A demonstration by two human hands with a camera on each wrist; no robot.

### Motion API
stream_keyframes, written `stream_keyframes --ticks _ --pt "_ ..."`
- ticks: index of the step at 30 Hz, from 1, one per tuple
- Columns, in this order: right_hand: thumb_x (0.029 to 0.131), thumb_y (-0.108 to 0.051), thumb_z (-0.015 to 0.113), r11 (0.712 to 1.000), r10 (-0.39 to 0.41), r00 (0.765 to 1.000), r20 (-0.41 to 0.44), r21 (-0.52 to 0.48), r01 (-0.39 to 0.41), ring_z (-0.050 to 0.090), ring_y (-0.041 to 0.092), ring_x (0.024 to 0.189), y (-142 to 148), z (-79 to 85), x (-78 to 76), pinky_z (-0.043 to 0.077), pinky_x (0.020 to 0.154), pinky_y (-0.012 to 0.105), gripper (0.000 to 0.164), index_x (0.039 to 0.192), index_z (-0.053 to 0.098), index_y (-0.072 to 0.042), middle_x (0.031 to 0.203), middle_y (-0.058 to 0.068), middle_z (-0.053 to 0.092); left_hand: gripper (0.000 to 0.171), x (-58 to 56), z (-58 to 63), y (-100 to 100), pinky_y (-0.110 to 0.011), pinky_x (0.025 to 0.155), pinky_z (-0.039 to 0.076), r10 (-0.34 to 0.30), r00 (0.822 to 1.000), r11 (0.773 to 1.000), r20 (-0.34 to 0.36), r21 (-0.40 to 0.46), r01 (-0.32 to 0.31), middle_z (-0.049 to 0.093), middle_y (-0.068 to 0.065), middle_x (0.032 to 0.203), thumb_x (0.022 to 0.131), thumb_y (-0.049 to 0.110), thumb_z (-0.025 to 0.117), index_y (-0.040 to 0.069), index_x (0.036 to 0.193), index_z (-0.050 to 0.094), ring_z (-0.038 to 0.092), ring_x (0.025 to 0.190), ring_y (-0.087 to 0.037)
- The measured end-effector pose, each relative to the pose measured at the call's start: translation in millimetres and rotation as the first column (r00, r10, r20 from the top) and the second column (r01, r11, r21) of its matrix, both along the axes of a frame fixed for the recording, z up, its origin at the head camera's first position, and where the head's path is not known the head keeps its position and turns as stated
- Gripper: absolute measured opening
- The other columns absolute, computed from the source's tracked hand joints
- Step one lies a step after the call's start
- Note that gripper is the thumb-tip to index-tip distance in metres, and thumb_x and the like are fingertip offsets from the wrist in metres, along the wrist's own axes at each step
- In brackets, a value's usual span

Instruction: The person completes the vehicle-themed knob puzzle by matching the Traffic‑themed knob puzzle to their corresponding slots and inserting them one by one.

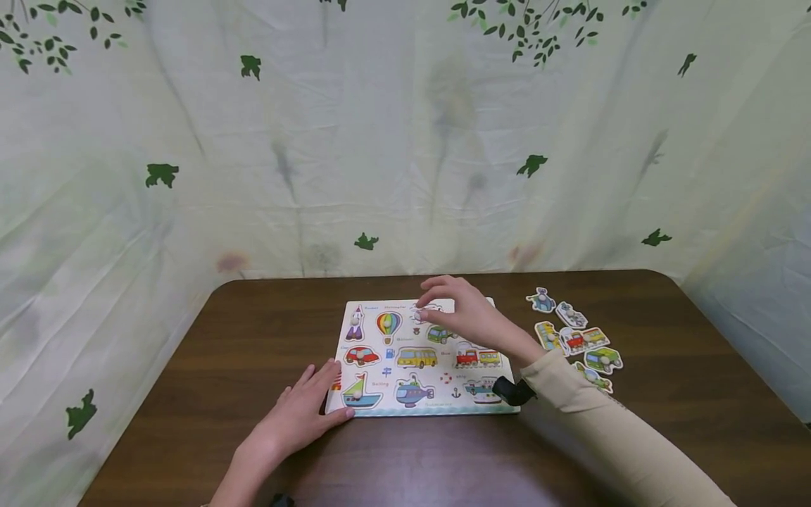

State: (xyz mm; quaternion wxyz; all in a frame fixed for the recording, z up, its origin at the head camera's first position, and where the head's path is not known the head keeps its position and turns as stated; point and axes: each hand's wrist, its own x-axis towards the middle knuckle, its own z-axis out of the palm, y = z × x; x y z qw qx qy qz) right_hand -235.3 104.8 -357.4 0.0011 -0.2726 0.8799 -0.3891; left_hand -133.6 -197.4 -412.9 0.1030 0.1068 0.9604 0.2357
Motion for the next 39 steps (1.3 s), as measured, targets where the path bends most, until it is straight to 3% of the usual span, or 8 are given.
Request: stream_keyframes --ticks 7,12,17,28,32,36,39 --pt "0.093 -0.033 0.069 0.999 -0.042 0.999 -0.017 -0.008 0.042 0.043 0.02 0.13 16 6.4 19.9 0.038 0.102 0.049 0.01 0.101 0.074 -0.029 0.135 -0.005 0.054 0.086 -1.2 -1.3 0 -0.075 0.102 0.02 -0.003 1.0 1.0 -0.008 0.002 0.003 0.035 -0.015 0.155 0.087 0.047 0.072 0.006 0.152 0.035 0.02 0.144 -0.046" --pt "0.092 -0.029 0.072 0.997 -0.067 0.996 -0.053 -0.044 0.064 0.043 0.02 0.131 31 10.8 36.1 0.038 0.102 0.049 0.013 0.105 0.073 -0.026 0.136 -0.006 0.054 0.086 -1.9 -2.7 1 -0.075 0.102 0.019 -0.001 1.0 1.0 0.003 0.002 0.001 0.034 -0.016 0.156 0.087 0.047 0.072 0.005 0.153 0.035 0.019 0.144 -0.045" --pt "0.09 -0.021 0.074 0.997 -0.051 0.989 -0.14 -0.063 0.043 0.046 0.025 0.129 49 13.0 50.0 0.04 0.099 0.05 0.019 0.109 0.073 -0.017 0.136 0.001 0.055 0.087 -2.3 -3.2 1 -0.074 0.103 0.019 -0.001 1.0 1.0 0.012 -0.001 0.001 0.033 -0.016 0.156 0.087 0.048 0.072 0.006 0.153 0.034 0.019 0.144 -0.045" --pt "0.09 -0.017 0.074 0.991 -0.121 0.981 -0.149 -0.071 0.112 0.045 0.024 0.13 95 13.3 82.9 0.038 0.099 0.051 0.021 0.109 0.072 -0.023 0.134 0.001 0.055 0.089 -2.6 -1.5 0 -0.075 0.102 0.019 0.0 1.0 1.0 0.012 -0.015 0.0 0.034 -0.016 0.156 0.086 0.05 0.071 0.005 0.153 0.034 0.019 0.144 -0.045" --pt "0.089 -0.017 0.075 0.988 -0.153 0.975 -0.162 -0.063 0.145 0.043 0.023 0.132 107 11.6 93.3 0.039 0.098 0.04 0.02 0.108 0.071 -0.025 0.134 -0.001 0.056 0.089 -3.1 -1.4 0 -0.075 0.102 0.02 -0.005 1.0 1.0 0.004 -0.021 0.005 0.034 -0.017 0.156 0.086 0.05 0.071 0.004 0.153 0.034 0.019 0.144 -0.046" --pt "0.088 -0.017 0.076 0.985 -0.172 0.967 -0.189 -0.048 0.166 0.047 0.02 0.128 118 7.7 102.6 0.043 0.089 0.026 0.022 0.107 0.071 -0.027 0.133 -0.003 0.056 0.089 -3.6 -2.5 0 -0.075 0.102 0.02 -0.009 1.0 1.0 0.0 -0.018 0.009 0.034 -0.017 0.155 0.086 0.051 0.071 0.004 0.153 0.034 0.019 0.144 -0.046" --pt "0.088 -0.017 0.076 0.984 -0.179 0.964 -0.197 -0.03 0.177 0.048 0.019 0.125 126 3.3 110.6 0.043 0.087 0.023 0.023 0.107 0.07 -0.028 0.133 -0.004 0.055 0.088 -3.4 -3.0 0 -0.075 0.102 0.02 -0.01 1.0 1.0 -0.001 -0.013 0.01 0.034 -0.017 0.155 0.086 0.05 0.071 0.004 0.153 0.034 0.019 0.144 -0.046"
